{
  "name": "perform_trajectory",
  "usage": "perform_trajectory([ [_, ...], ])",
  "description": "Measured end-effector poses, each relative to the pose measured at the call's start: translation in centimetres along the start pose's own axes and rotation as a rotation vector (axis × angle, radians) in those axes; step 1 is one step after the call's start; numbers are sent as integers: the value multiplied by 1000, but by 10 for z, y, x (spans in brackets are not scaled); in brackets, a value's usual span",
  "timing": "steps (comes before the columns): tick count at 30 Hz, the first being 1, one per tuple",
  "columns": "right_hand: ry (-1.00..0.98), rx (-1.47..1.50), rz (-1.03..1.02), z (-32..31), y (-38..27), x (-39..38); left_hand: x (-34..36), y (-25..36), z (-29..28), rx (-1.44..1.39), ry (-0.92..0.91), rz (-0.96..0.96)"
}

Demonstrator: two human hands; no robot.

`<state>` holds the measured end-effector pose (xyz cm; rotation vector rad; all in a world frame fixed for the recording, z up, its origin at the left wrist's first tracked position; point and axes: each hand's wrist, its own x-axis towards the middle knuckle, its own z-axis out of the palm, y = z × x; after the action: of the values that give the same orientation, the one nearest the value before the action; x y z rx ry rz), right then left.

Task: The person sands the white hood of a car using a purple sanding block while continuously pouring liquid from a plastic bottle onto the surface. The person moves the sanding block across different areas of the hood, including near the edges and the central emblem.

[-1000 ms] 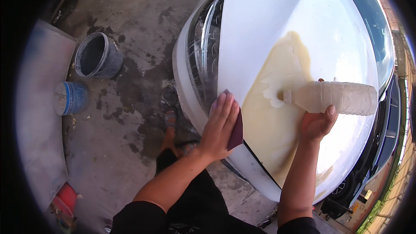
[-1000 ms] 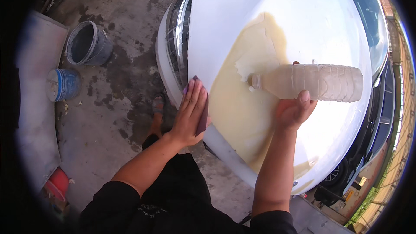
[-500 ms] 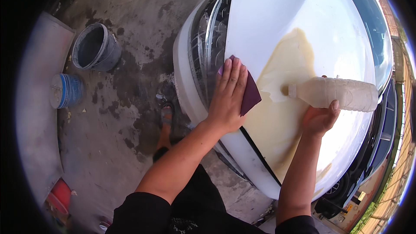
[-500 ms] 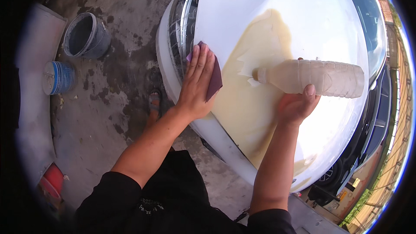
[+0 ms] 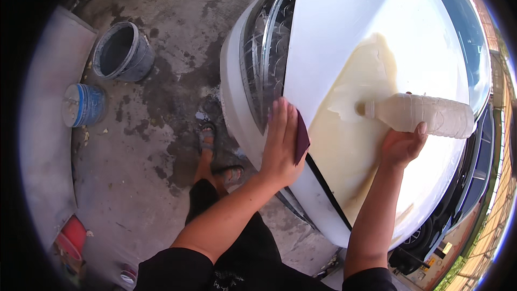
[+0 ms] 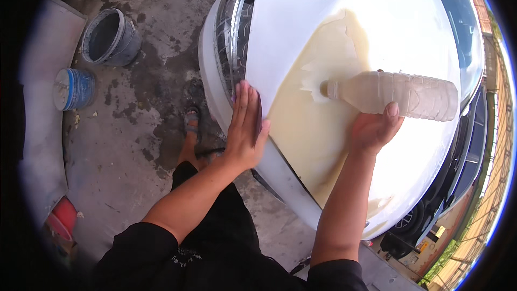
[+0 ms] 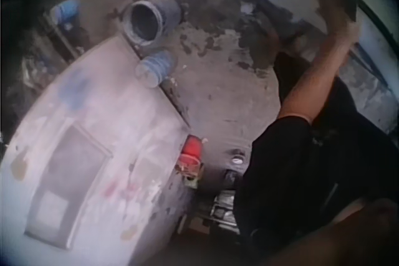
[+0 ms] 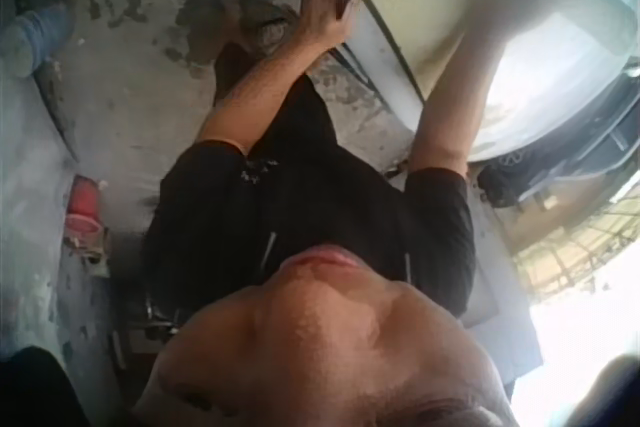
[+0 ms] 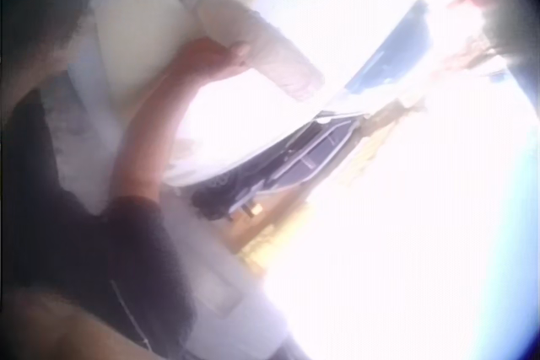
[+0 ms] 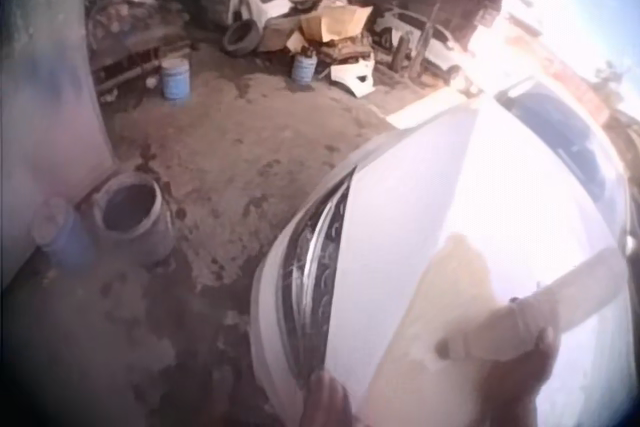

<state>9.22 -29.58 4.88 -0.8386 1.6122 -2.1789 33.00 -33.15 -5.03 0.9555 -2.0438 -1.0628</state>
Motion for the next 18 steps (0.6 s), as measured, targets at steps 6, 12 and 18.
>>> perform_trajectory([
  [6,-53,-18,-17,-10,4,2,39,1,-1,-12,14,-51],
  [12,2,13,0,-2,1,-1,10,-6,4,-82,8,-33],
  [18,-6,3,-6,-7,0,1,-4,11,5,-104,43,-102],
])
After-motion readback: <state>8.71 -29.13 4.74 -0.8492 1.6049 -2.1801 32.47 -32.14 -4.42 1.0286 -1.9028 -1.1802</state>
